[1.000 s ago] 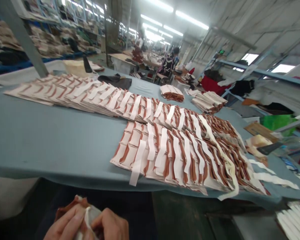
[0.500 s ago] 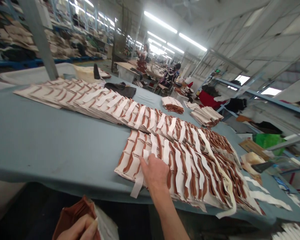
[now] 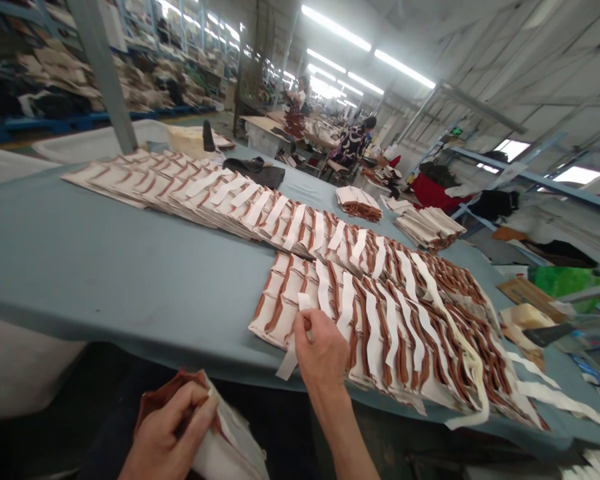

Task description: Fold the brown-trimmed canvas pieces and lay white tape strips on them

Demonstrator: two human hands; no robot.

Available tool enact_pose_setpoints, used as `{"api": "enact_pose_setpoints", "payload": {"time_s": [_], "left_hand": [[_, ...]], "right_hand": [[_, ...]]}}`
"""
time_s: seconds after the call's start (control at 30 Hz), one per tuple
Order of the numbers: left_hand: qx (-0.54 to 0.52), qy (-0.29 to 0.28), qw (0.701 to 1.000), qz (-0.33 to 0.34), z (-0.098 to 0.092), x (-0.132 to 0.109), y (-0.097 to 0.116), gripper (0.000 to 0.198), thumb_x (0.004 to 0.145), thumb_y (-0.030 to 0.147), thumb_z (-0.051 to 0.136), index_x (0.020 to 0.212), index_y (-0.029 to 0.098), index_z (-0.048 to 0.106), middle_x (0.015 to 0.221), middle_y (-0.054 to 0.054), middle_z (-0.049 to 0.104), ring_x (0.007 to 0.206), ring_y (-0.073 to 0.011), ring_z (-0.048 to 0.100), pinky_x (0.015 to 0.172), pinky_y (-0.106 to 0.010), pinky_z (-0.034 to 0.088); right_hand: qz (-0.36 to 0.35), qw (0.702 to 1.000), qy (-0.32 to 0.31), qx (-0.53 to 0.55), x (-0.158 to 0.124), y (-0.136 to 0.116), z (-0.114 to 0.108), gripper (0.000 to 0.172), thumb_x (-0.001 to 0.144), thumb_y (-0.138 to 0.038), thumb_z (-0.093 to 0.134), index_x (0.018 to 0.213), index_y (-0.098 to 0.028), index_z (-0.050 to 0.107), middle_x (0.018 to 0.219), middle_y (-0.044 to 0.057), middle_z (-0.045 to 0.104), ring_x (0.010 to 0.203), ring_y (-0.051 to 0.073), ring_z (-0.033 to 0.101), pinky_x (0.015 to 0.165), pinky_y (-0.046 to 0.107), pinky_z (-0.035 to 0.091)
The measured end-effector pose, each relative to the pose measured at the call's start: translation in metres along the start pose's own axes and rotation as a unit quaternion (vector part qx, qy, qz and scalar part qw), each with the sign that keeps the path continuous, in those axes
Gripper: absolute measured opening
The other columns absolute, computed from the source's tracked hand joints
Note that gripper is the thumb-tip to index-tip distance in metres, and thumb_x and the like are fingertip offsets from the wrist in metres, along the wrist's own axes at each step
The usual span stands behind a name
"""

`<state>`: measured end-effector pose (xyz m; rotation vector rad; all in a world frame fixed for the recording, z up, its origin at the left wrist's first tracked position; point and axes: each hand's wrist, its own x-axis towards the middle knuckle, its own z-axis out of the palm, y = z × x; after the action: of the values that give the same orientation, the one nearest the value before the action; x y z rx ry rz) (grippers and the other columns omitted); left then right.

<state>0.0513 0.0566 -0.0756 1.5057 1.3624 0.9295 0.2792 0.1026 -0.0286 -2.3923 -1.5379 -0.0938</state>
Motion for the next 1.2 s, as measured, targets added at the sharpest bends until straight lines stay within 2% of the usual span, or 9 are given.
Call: {"api": "enact_pose_setpoints", "payload": {"time_s": [0.13,0.23,0.3,0.37,0.6,0.8,0.97,1.1,1.2], "left_hand": [[0.073,0.004,0.997,0.026,0.0,0.014,0.01,0.03,0.095,0.046,0.056,0.074,0.026,0.056,0.06,0.005,0.064,0.057,-0.0191,0.064,0.061,-0.028,0.043],[0.104,-0.05,0.993,0.041,0.01,0.038,0.029,0.021,0.096,0.045,0.053,0.095,0.026,0.06,0.059,0.005,0.067,0.059,-0.022,0.068,0.061,-0.03,0.041],[0.119,-0.109,0.986,0.032,0.024,0.061,0.047,0.025,0.098,0.042,0.049,0.108,0.023,0.062,0.057,0.004,0.065,0.061,-0.023,0.068,0.06,-0.03,0.04],[0.155,-0.159,0.975,0.026,0.042,0.085,0.065,0.024,0.097,0.038,0.05,0.102,0.022,0.067,0.068,0.0,0.072,0.07,-0.023,0.07,0.063,-0.029,0.042],[0.245,-0.142,0.958,0.032,0.096,0.142,0.091,0.035,0.092,0.051,0.062,0.095,0.019,0.076,0.099,-0.015,0.08,0.097,-0.0347,0.072,0.074,-0.035,0.043],[0.268,-0.109,0.956,0.049,0.112,0.145,0.088,0.019,0.092,0.031,0.059,0.085,0.021,0.074,0.083,-0.011,0.078,0.087,-0.0289,0.071,0.07,-0.031,0.039],[0.193,-0.086,0.976,0.061,0.113,0.141,0.077,0.021,0.092,0.03,0.054,0.077,0.021,0.065,0.061,-0.001,0.064,0.066,-0.0207,0.063,0.063,-0.027,0.037],[0.09,-0.129,0.985,0.071,0.096,0.127,0.072,0.029,0.093,0.043,0.05,0.077,0.021,0.059,0.059,0.003,0.058,0.057,-0.0167,0.057,0.058,-0.025,0.042],[0.025,-0.143,0.987,0.07,0.07,0.103,0.072,0.035,0.093,0.049,0.053,0.072,0.021,0.054,0.06,0.004,0.053,0.054,-0.0141,0.051,0.054,-0.024,0.041]], "right_hand": [[0.019,0.999,0.031,0.031,-0.008,0.009,0.004,0.031,0.1,-0.038,0.05,0.107,-0.022,0.075,0.076,0.004,0.078,0.07,0.023,0.072,0.063,0.03,0.036],[0.025,0.997,0.048,0.056,-0.017,0.014,0.003,0.035,0.101,-0.041,0.046,0.098,-0.022,0.075,0.069,0.004,0.075,0.064,0.022,0.07,0.061,0.029,0.036],[0.022,0.994,0.053,0.093,-0.025,0.018,0.002,0.039,0.101,-0.045,0.045,0.089,-0.023,0.074,0.066,0.003,0.073,0.061,0.02,0.069,0.061,0.028,0.038],[0.022,0.988,0.057,0.141,-0.035,0.024,0.003,0.042,0.102,-0.049,0.045,0.085,-0.022,0.073,0.064,0.002,0.071,0.057,0.019,0.066,0.059,0.027,0.039],[0.029,0.963,-0.008,0.266,-0.064,0.043,0.011,0.038,0.101,-0.047,0.05,0.084,-0.022,0.071,0.064,0.0,0.07,0.055,0.017,0.064,0.057,0.025,0.043],[0.051,0.939,-0.057,0.335,-0.078,0.045,0.027,0.028,0.1,-0.044,0.052,0.096,-0.024,0.071,0.079,0.003,0.077,0.068,0.022,0.074,0.063,0.027,0.049],[0.058,0.93,-0.056,0.36,-0.084,0.048,0.038,0.027,0.1,-0.042,0.052,0.092,-0.026,0.071,0.079,0.0,0.077,0.073,0.022,0.076,0.066,0.027,0.05],[0.027,0.952,0.015,0.304,-0.084,0.052,0.023,0.022,0.098,-0.04,0.058,0.092,-0.024,0.072,0.078,0.001,0.075,0.067,0.019,0.072,0.065,0.028,0.052],[-0.021,0.954,0.112,0.277,-0.078,0.05,0.004,0.019,0.094,-0.04,0.065,0.099,-0.023,0.071,0.091,0.007,0.077,0.083,0.023,0.073,0.078,0.033,0.057]]}}
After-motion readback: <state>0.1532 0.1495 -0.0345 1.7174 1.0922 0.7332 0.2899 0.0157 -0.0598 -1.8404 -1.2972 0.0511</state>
